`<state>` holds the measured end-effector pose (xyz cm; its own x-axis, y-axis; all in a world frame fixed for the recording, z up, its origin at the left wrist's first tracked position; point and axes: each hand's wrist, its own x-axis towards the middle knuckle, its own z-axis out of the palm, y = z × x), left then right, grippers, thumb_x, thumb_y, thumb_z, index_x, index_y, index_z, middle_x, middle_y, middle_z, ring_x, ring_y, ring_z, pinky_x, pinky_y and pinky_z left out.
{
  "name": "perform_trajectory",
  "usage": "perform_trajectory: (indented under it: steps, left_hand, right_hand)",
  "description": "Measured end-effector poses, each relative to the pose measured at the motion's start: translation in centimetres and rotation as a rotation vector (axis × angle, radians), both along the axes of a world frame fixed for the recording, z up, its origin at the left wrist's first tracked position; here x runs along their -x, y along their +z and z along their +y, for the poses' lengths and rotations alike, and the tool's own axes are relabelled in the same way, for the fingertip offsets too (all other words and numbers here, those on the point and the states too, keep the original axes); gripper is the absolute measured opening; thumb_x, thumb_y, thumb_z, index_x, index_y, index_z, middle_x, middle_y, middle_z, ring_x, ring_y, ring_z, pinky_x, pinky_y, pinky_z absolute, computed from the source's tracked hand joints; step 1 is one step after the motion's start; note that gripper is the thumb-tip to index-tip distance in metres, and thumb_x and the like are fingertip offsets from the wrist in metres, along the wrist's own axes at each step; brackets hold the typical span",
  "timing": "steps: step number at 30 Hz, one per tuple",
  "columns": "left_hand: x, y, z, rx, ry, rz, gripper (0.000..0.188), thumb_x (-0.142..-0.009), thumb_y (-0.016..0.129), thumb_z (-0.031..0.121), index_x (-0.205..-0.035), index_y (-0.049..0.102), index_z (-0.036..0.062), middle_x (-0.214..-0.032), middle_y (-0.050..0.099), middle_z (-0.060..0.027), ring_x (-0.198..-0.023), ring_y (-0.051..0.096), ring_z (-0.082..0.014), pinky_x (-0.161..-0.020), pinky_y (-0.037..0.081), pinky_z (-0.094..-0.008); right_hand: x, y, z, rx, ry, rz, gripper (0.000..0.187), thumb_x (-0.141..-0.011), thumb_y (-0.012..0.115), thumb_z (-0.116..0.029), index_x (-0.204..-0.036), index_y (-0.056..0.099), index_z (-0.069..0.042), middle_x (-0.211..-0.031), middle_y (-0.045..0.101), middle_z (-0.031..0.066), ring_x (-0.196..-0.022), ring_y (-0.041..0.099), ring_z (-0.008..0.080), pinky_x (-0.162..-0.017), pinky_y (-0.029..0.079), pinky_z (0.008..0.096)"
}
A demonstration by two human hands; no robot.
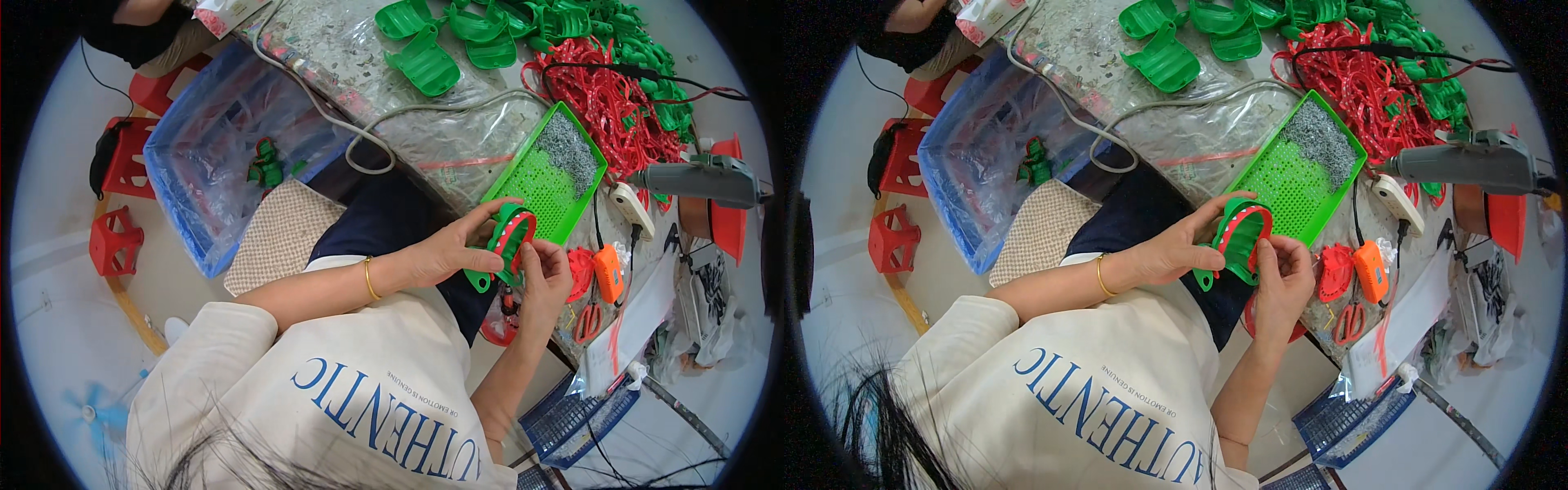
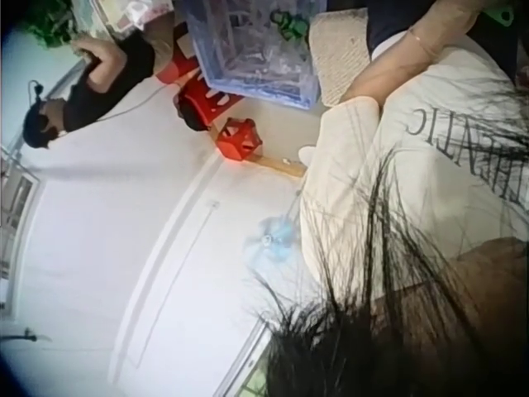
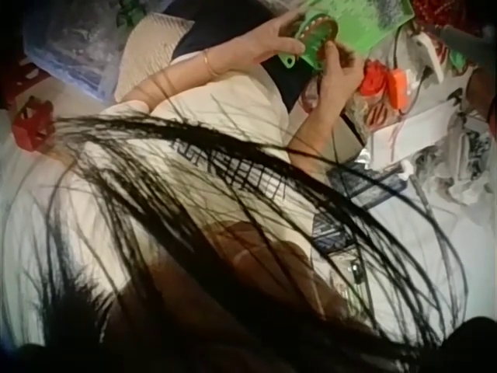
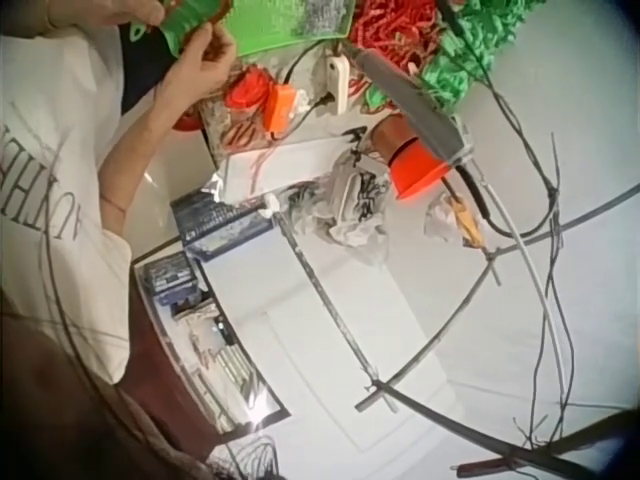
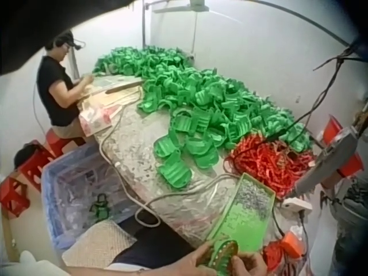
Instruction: Assembling green and red plastic toy parts using an electric screwdriver to fasten them with screws.
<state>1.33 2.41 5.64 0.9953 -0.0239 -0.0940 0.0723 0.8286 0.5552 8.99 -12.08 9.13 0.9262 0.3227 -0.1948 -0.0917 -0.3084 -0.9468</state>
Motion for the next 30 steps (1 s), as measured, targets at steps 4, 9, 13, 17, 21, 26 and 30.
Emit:
perform_trajectory:
  steps: [4,9,13,17,21,26,30]
  left_hand:
    - [-0.1,-0.2,0.1,-0.023,0.004,0.001,0.09,-0.07,0.076,0.018,-0.143,0.024,0.0134,-0.135,0.04,-0.0043,-0.122,0.04,-0.0157,-0.1,0.037,-0.0285]
    - [0.2,-0.5,0.5,0.248,-0.12,0.032,0.077,-0.078,0.066,0.026,-0.143,0.026,0.0173,-0.132,0.045,-0.0054,-0.117,0.049,-0.0196,-0.097,0.042,-0.0404]
    - [1.3,-2.3,0.3,0.43,-0.176,0.044,0.065,-0.085,0.059,0.029,-0.14,0.03,0.0103,-0.128,0.049,-0.0126,-0.112,0.054,-0.0223,-0.091,0.047,-0.0414]
    - [1.3,-2.5,0.4,0.485,-0.229,0.057,0.064,-0.083,0.058,0.039,-0.132,0.04,0.0015,-0.121,0.056,-0.0167,-0.109,0.057,-0.0296,-0.094,0.045,-0.044]
    - [1.5,-2.6,0.4,0.493,-0.305,0.063,0.066,-0.082,0.061,0.039,-0.132,0.039,0.002,-0.122,0.054,-0.0225,-0.109,0.057,-0.0329,-0.095,0.045,-0.0453]
    - [1.8,-2.2,-0.1,0.467,-0.376,0.096,0.07,-0.083,0.057,0.042,-0.135,0.037,0.0005,-0.13,0.046,-0.0256,-0.119,0.048,-0.037,-0.102,0.037,-0.0485]
    - [2.0,-2.2,-0.6,0.512,-0.398,0.132,0.069,-0.083,0.057,0.043,-0.134,0.037,0.0004,-0.129,0.047,-0.0255,-0.119,0.048,-0.0368,-0.102,0.036,-0.0483]
  right_hand:
    - [0.0,-0.3,0.3,-0.017,-0.024,-0.005,0.009,-0.085,0.064,-0.006,-0.09,0.058,0.0,-0.078,0.059,0.0006,-0.068,0.053,0.0052,-0.062,0.043,0.018]
    - [-0.5,-0.3,-0.4,-0.166,0.019,0.157,0.018,-0.083,0.063,0.0,-0.098,0.053,-0.002,-0.084,0.055,0.0008,-0.072,0.052,0.0063,-0.062,0.044,0.0193]
    - [0.4,0.1,-0.5,-0.25,0.067,0.27,0.036,-0.079,0.063,0.005,-0.109,0.046,-0.003,-0.091,0.049,0.0026,-0.075,0.053,0.0092,-0.06,0.049,0.0218]
    - [-1.4,-1.2,-2.2,-0.13,0.068,0.028,0.031,-0.082,0.062,-0.006,-0.11,0.048,-0.004,-0.092,0.053,0.0027,-0.069,0.052,0.0078,-0.054,0.044,0.0198]
    - [-7.1,3.7,-1.3,-0.364,-0.429,-0.563,0.029,-0.092,0.052,-0.01,-0.118,0.048,0.001,-0.11,0.055,0.0104,-0.101,0.058,0.0188,-0.089,0.048,0.0321]
    - [-14.5,9.5,1.3,-0.235,0.017,-0.853,0.04,-0.09,0.055,-0.009,-0.126,0.044,0.003,-0.115,0.057,0.0127,-0.112,0.053,0.0221,-0.098,0.041,0.035]
    - [-16.6,12.0,1.9,-0.336,0.419,-0.438,0.056,-0.088,0.057,-0.011,-0.136,0.032,0.0,-0.122,0.049,0.0112,-0.118,0.048,0.0248,-0.1,0.038,0.0386]
